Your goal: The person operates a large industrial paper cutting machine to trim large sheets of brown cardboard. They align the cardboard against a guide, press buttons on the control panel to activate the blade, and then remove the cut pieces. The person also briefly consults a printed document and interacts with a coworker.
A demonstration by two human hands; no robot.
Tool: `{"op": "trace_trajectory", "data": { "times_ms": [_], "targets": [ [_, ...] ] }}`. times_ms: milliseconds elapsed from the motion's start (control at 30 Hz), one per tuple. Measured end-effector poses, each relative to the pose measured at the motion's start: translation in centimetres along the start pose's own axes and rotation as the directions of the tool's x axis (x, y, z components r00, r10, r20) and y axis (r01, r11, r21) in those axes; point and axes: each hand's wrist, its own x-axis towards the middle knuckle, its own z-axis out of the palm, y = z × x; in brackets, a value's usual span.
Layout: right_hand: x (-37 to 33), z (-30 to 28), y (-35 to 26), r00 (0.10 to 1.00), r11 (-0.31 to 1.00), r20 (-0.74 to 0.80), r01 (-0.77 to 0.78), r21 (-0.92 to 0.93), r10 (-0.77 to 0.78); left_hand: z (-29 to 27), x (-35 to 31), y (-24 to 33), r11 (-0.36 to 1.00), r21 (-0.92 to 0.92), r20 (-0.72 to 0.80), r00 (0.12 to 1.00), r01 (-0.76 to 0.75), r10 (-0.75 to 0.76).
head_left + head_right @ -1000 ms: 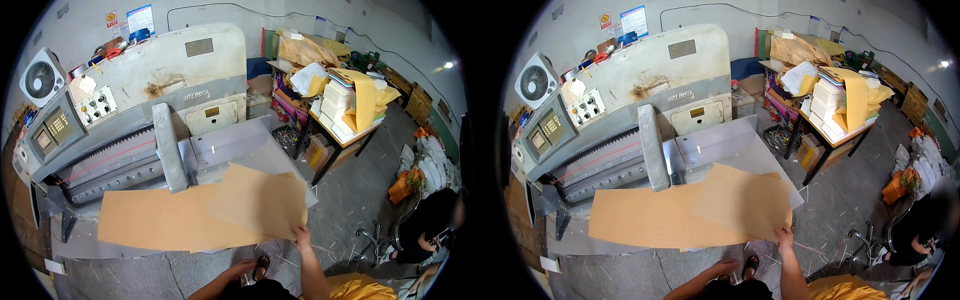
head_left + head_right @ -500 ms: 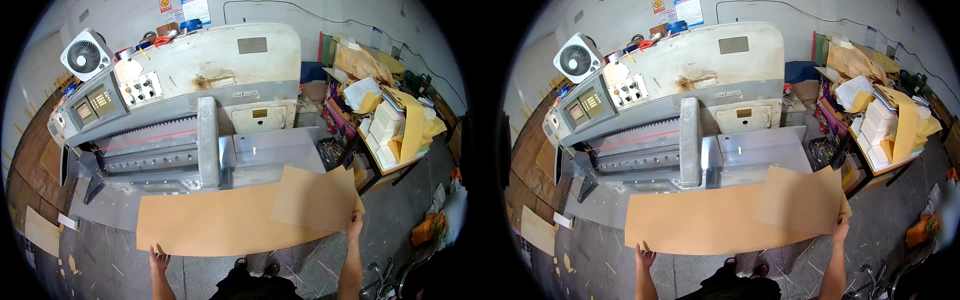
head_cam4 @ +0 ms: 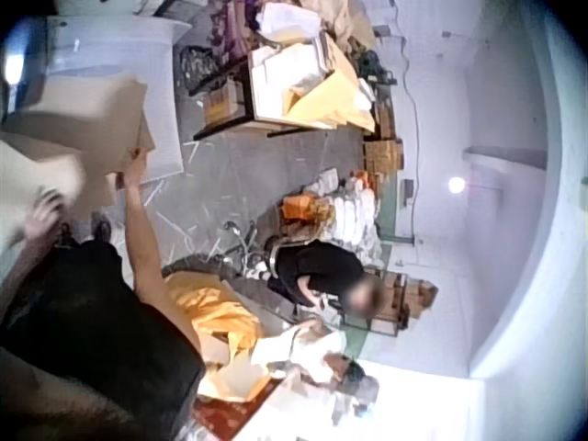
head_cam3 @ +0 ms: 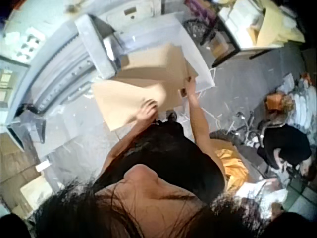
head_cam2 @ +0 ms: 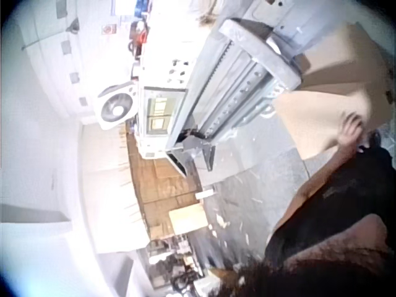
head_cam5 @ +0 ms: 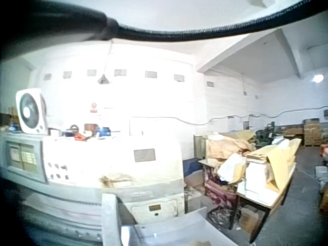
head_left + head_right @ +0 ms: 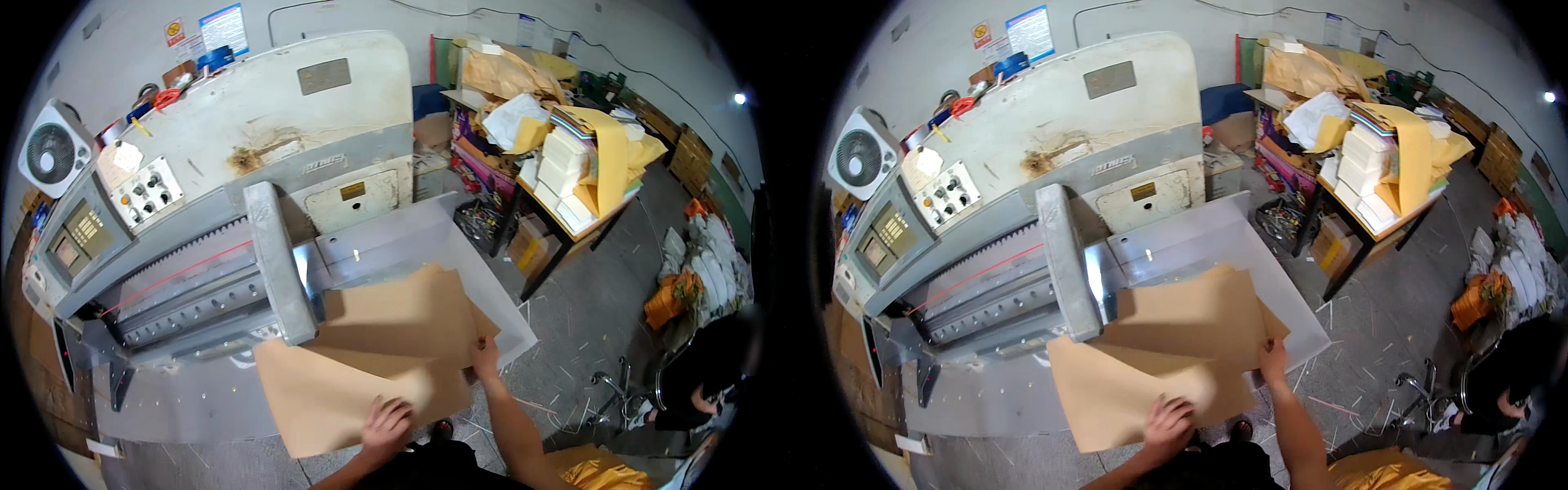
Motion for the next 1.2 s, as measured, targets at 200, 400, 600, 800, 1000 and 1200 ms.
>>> {"op": "trace_trajectory", "data": {
  "times_ms": [200,400,600,800,1000,1200],
  "targets": [
    [-2.7,-0.2,2.9,0.924,0.742,0.141,-0.370,0.558,0.355,12.0,9.3,-4.9,0.991,0.110,0.251,0.967,-0.075,0.045],
    [-6.2,-6.5,10.0,0.983,0.152,0.177,-0.170,0.974,-0.037,18.0,12.2,-10.0,0.994,-0.080,0.218,0.971,-0.079,0.095],
    [-22.2,-18.8,3.9,0.824,0.673,-0.110,-0.368,0.642,0.555,17.7,11.0,-17.7,0.997,-0.040,0.211,0.975,-0.060,0.067],
    [-38.5,-41.6,11.9,0.501,0.525,-0.549,0.203,0.826,0.669,10.9,14.0,-6.3,0.974,0.002,0.121,0.967,-0.226,0.224],
    [-37.4,-57.6,11.6,0.315,0.545,-0.639,0.341,0.766,0.701,18.0,2.9,2.8,0.891,-0.353,-0.217,0.951,-0.286,0.220],
    [-35.4,-62.9,15.3,0.424,0.469,-0.606,0.388,0.793,0.673,24.1,-9.2,21.4,0.545,-0.649,0.711,0.678,0.531,0.186]
  ]
}}
